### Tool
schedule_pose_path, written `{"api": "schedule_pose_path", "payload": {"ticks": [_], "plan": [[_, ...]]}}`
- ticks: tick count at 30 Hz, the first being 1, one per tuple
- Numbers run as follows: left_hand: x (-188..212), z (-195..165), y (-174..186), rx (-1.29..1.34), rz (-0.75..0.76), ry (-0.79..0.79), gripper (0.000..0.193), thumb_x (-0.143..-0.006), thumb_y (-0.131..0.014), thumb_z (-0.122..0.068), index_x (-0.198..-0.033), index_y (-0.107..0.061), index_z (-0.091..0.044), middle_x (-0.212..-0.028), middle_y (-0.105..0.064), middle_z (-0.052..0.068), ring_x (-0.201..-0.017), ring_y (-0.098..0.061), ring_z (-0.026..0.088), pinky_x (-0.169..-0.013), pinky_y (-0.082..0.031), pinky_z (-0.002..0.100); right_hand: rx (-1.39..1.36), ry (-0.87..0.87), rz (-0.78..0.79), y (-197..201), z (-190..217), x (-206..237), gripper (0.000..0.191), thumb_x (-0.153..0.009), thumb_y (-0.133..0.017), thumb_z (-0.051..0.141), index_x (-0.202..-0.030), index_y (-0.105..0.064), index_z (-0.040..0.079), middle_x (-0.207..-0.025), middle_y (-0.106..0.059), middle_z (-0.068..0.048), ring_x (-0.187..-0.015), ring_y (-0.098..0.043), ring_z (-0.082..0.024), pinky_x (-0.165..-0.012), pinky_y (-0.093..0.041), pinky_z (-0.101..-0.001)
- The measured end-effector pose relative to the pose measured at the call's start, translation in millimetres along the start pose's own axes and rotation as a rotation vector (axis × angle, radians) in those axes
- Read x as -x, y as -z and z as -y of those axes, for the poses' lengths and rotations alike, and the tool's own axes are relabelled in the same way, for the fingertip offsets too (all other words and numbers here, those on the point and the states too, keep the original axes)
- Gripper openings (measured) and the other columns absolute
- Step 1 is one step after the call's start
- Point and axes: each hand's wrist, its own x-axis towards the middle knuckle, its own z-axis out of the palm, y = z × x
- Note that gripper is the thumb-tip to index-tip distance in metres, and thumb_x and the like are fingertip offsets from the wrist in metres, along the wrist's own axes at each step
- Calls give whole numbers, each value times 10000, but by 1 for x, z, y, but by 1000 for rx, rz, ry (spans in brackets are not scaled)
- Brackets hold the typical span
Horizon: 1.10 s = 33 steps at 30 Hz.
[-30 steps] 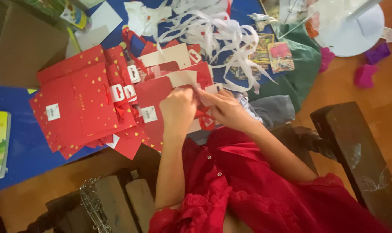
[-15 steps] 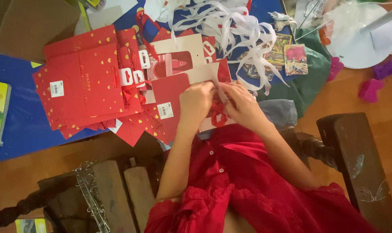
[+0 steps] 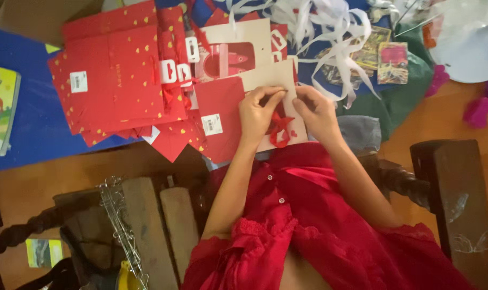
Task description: The person sits at a table and attaches red ribbon handles to red Valentine's Day paper gift bags. They thread each ribbon through the punched holes of a bag, tie or secure it, set the finished bag on a stack, and pick up the next bag, repeating the process.
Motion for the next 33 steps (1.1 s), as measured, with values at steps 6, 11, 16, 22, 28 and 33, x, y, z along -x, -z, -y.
{"api": "schedule_pose_path", "payload": {"ticks": [6,11,16,22,28,33], "plan": [[-1,2,1,82,57,62,121,-864,-814,-95,-959,-777,-29,-953,-794,67,-849,-735,113,-779,-579,265,-121,-72,90,15,13,-4,285,-1071,-531,156,-1251,-685,-2,-1039,-725,3,-920,-650,-55,-830,-533,-225],[-1,5,8,135,93,107,111,-873,-811,-84,-952,-776,-15,-953,-763,67,-837,-696,109,-757,-552,253,-88,-135,111,15,26,-22,290,-1086,-515,174,-1214,-703,-7,-938,-726,-36,-790,-653,-92,-705,-530,-257],[-6,7,10,215,105,165,111,-871,-807,-87,-943,-775,-8,-915,-743,44,-802,-662,86,-728,-534,250,163,94,135,2,28,-33,269,-995,-551,33,-1232,-669,-14,-973,-724,-74,-829,-633,-81,-732,-525,-253],[-11,5,16,179,214,237,134,-850,-817,-129,-853,-756,-10,-810,-733,17,-725,-629,58,-669,-516,243,324,133,61,-3,21,-26,173,-1027,-585,19,-1155,-698,-5,-796,-635,-94,-653,-533,-111,-611,-444,-281],[-13,1,21,79,285,267,226,-826,-862,-202,-785,-743,-14,-710,-688,14,-675,-586,65,-633,-483,253,125,20,159,0,19,-21,167,-997,-573,19,-1106,-700,15,-820,-642,-78,-687,-549,-42,-604,-463,-250],[-15,-7,17,-18,218,213,275,-801,-852,-286,-835,-719,-49,-758,-737,11,-701,-676,84,-651,-540,269,380,172,-23,-12,22,-18,141,-973,-596,1,-1077,-691,-8,-849,-673,-159,-729,-640,-235,-652,-492,-346]]}}
